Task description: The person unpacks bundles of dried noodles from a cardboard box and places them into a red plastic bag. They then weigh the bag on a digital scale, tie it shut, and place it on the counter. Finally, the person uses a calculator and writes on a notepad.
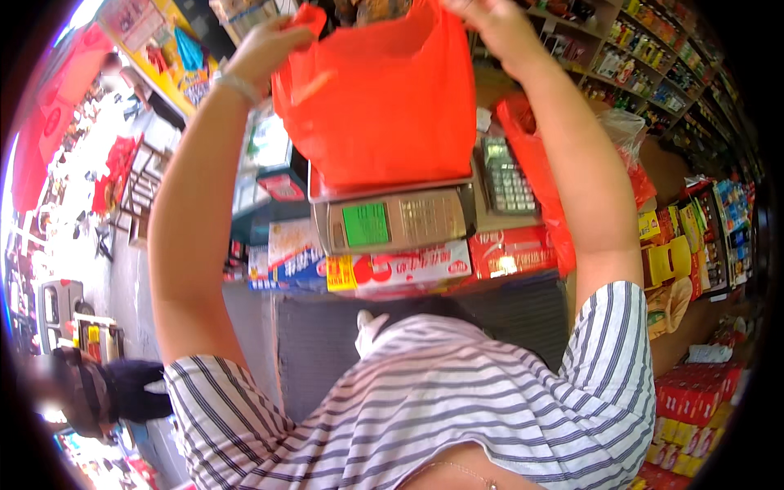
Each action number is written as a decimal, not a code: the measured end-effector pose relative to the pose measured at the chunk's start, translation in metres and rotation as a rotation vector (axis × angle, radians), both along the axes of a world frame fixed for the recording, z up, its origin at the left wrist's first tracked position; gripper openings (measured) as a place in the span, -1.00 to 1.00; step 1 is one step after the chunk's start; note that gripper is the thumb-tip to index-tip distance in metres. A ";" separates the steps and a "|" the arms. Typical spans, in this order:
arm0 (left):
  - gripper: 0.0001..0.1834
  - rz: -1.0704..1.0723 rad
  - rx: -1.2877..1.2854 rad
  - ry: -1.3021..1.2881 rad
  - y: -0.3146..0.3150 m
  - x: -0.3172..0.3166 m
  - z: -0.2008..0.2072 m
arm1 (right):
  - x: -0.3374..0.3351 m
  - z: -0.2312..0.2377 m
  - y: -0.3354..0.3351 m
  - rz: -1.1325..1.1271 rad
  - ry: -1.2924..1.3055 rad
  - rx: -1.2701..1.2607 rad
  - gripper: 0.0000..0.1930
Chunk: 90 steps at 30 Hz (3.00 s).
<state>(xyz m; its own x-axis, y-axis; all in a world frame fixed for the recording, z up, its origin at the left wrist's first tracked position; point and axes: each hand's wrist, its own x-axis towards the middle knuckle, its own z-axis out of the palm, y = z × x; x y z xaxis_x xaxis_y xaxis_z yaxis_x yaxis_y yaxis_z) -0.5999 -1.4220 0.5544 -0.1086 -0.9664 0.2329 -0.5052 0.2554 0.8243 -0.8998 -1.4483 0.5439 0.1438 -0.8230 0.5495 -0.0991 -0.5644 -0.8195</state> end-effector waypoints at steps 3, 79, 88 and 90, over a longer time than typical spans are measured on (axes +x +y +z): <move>-0.70 0.061 -0.077 -0.004 -0.010 -0.002 -0.011 | -0.018 -0.022 0.033 -0.246 -0.081 -0.311 -0.62; -0.89 -0.030 0.018 0.462 -0.005 -0.039 0.020 | -0.022 -0.286 0.218 0.032 0.511 0.496 -0.70; -0.73 0.141 0.114 0.394 0.019 -0.048 0.063 | -0.004 -0.092 0.033 -0.380 0.278 -0.185 -0.54; -0.66 0.154 0.095 0.324 0.027 -0.056 0.072 | 0.005 -0.050 -0.032 -0.560 0.260 -0.410 -0.48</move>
